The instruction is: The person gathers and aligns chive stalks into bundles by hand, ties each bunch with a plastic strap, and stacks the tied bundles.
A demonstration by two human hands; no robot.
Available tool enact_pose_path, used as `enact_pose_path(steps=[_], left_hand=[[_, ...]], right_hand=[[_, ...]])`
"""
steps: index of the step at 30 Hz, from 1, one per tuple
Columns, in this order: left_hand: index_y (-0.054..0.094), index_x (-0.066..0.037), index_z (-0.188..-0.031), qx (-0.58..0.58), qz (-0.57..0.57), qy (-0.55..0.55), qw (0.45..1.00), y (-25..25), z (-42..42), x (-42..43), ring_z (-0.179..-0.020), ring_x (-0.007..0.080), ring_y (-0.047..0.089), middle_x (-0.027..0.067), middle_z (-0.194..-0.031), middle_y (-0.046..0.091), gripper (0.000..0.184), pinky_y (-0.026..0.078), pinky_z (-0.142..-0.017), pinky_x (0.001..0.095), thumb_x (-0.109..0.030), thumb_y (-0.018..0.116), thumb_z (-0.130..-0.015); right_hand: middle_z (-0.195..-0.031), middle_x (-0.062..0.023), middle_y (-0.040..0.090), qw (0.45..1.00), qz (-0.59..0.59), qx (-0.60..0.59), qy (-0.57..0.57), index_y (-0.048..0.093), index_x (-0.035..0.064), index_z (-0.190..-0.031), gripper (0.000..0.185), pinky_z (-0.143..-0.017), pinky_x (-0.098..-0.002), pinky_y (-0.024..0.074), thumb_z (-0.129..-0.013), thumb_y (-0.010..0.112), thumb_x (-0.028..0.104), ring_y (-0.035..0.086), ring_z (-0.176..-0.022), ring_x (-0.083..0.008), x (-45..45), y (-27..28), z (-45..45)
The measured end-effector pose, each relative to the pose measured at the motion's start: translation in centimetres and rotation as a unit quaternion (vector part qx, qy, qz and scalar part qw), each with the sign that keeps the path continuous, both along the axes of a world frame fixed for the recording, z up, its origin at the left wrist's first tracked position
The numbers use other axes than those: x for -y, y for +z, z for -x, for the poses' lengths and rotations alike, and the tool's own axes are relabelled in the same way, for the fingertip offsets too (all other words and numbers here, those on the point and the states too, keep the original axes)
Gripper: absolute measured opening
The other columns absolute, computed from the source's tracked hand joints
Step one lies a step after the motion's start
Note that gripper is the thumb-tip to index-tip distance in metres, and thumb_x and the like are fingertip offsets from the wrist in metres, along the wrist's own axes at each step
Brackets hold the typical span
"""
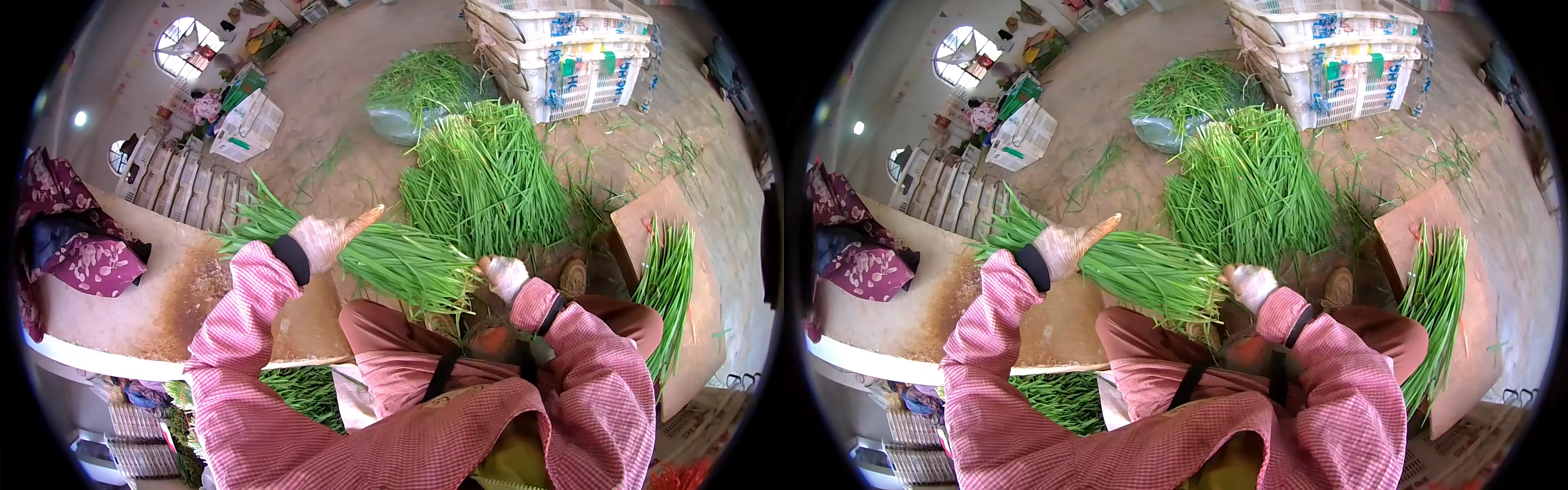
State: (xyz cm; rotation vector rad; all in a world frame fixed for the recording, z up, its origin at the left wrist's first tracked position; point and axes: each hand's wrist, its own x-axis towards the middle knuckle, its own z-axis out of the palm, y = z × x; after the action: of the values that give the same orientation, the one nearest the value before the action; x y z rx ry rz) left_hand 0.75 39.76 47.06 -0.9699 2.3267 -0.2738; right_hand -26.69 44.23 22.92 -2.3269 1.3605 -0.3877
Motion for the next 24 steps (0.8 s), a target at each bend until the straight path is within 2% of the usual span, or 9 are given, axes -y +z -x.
enact_pose_path(steps=[6,8,11,14,17,19,21,22,24], left_hand=[[0.018,-0.016,-0.137,0.009,0.087,0.032,0.996,2.8,-4.9,-0.3,-0.066,0.0275,0.059,0.0127,-0.087,0.058,0.090,0.049,-0.056,0.0346,0.001,0.057,-0.057],[0.020,-0.016,-0.137,-0.013,0.080,0.014,0.997,2.8,-4.2,-0.8,-0.067,0.0272,0.059,0.0121,-0.087,0.058,0.090,0.049,-0.057,0.0344,0.002,0.057,-0.057],[0.025,-0.017,-0.135,-0.039,0.086,-0.056,0.994,2.4,-1.8,-0.6,-0.068,0.0268,0.058,0.0110,-0.086,0.058,0.089,0.049,-0.058,0.0340,0.004,0.057,-0.055],[0.029,-0.018,-0.134,-0.045,0.055,-0.048,0.996,3.1,-1.2,-1.5,-0.068,0.0268,0.058,0.0104,-0.086,0.058,0.087,0.049,-0.061,0.0340,0.003,0.058,-0.054],[0.042,-0.015,-0.127,-0.126,-0.064,0.109,0.984,3.4,-4.7,-2.5,-0.078,0.0221,0.061,0.0092,-0.094,0.061,0.074,0.049,-0.068,0.0283,0.004,0.061,-0.058],[0.044,-0.013,-0.125,-0.180,-0.127,0.158,0.962,0.8,-9.2,-3.6,-0.081,0.0203,0.061,0.0080,-0.098,0.061,0.068,0.049,-0.069,0.0264,0.004,0.061,-0.062],[0.043,-0.008,-0.125,-0.464,-0.310,0.322,0.765,-3.8,-13.2,-5.2,-0.080,0.0168,0.062,0.0125,-0.111,0.057,0.071,0.050,-0.063,0.0255,0.016,0.051,-0.059],[0.043,-0.008,-0.125,-0.465,-0.315,0.323,0.762,-4.4,-13.0,-6.4,-0.080,0.0168,0.062,0.0125,-0.111,0.057,0.071,0.050,-0.063,0.0255,0.016,0.051,-0.059],[0.045,0.002,-0.120,-0.451,-0.362,0.492,0.650,-5.1,-12.6,-9.0,-0.075,0.0144,0.060,0.0096,-0.105,0.059,0.055,0.050,-0.059,0.0239,0.019,0.046,-0.068]], right_hand=[[-0.099,-0.0112,0.060,0.940,-0.122,-0.318,0.011,0.050,0.0085,-0.112,0.036,-0.077,-0.0386,0.0473,-0.080,0.055,0.023,0.058,-0.092,-0.0264,0.0,-4.9,8.8],[-0.127,-0.0153,0.042,0.952,-0.214,-0.170,-0.135,0.017,0.0072,-0.135,0.080,-0.092,-0.0400,0.0393,-0.075,0.063,0.033,0.045,-0.113,-0.0311,3.7,4.6,5.7],[-0.138,-0.0166,0.022,0.974,0.101,0.193,0.069,0.013,0.0089,-0.136,0.104,-0.105,-0.0421,0.0194,-0.060,0.071,0.050,0.019,-0.128,-0.0315,5.7,12.6,-1.9],[-0.134,-0.0219,0.028,0.932,-0.230,0.128,0.247,0.001,0.0115,-0.138,0.110,-0.104,-0.0443,0.0224,-0.061,0.069,0.054,0.030,-0.123,-0.0343,6.8,11.6,-5.7],[-0.092,-0.0124,0.062,0.810,-0.570,0.036,0.137,0.053,0.0062,-0.113,0.043,-0.072,-0.0334,0.0466,-0.080,0.060,0.032,0.059,-0.075,-0.0195,4.7,6.1,-3.4],[-0.058,0.0024,0.054,0.743,-0.609,0.103,0.259,0.063,0.0078,-0.096,0.021,-0.051,-0.0230,0.0352,-0.084,0.056,0.024,0.042,-0.052,-0.0065,2.4,2.3,-1.5],[-0.054,0.0046,0.048,0.827,-0.530,0.180,0.060,0.063,0.0033,-0.091,0.017,-0.045,-0.0219,0.0325,-0.084,0.055,0.016,0.038,-0.048,-0.0053,0.3,4.1,0.7],[-0.052,0.0044,0.048,0.677,-0.511,0.518,0.114,0.063,0.0040,-0.086,0.016,-0.044,-0.0205,0.0347,-0.083,0.053,0.015,0.036,-0.043,-0.0055,1.9,-3.7,3.1],[-0.048,0.0043,0.042,0.455,-0.451,0.712,-0.286,0.057,0.0017,-0.085,0.013,-0.026,-0.0200,0.0210,-0.085,0.049,0.012,0.027,-0.032,-0.0042,3.9,-2.1,7.4]])
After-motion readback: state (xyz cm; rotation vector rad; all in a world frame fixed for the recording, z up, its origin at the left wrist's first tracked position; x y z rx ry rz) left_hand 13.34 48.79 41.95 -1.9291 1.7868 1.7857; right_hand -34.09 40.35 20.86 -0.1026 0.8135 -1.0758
